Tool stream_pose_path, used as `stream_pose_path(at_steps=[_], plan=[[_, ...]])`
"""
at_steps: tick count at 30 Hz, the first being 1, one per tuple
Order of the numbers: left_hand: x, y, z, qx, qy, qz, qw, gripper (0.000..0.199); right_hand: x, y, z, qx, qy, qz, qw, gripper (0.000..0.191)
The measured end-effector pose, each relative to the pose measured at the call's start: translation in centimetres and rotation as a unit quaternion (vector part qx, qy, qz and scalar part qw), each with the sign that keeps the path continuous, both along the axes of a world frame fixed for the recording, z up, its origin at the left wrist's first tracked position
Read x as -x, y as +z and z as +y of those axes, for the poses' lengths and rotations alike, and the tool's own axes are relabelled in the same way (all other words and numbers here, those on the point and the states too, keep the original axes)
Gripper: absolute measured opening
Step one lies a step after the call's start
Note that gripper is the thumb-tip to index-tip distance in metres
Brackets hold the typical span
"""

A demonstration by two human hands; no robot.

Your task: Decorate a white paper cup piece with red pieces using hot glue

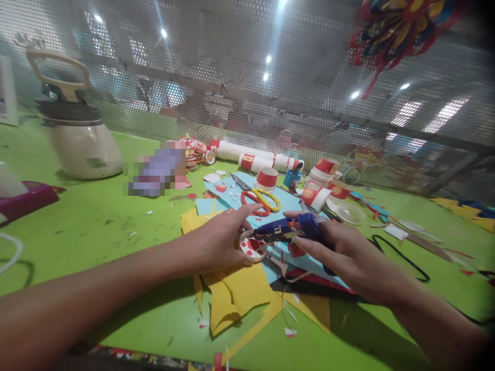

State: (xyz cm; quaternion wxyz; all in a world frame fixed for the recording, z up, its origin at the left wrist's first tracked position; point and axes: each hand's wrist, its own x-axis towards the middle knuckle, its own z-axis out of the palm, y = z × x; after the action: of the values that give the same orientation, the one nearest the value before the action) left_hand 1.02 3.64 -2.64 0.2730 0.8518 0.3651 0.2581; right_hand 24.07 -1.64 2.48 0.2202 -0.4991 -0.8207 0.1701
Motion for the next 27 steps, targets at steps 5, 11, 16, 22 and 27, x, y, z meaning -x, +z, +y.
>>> stream_pose_path(at_steps=[5, 11, 16, 22, 27], plan=[[0.11, -0.3, 0.15, -0.01, -0.008, -0.014, 1.0, 0.081, 0.06, 0.01, -0.04, -0.004, -0.013, -0.012, 1.0, 0.03], [0.11, -0.45, 0.15, -0.006, -0.009, -0.025, 1.0, 0.079, 0.08, -0.06, -0.07, -0.023, -0.021, -0.025, 0.999, 0.031], [0.02, -0.28, 0.13, -0.006, -0.01, -0.022, 1.0, 0.077, 0.11, -0.09, -0.06, -0.017, -0.025, -0.03, 0.999, 0.031], [0.13, -0.6, 0.29, -0.007, -0.002, -0.004, 1.0, 0.081, 0.15, 0.01, -0.19, -0.014, -0.025, -0.034, 0.999, 0.03], [0.08, -0.66, 0.37, -0.005, -0.004, -0.001, 1.0, 0.081, 0.18, 0.0, -0.2, -0.009, -0.026, -0.039, 0.999, 0.032]])
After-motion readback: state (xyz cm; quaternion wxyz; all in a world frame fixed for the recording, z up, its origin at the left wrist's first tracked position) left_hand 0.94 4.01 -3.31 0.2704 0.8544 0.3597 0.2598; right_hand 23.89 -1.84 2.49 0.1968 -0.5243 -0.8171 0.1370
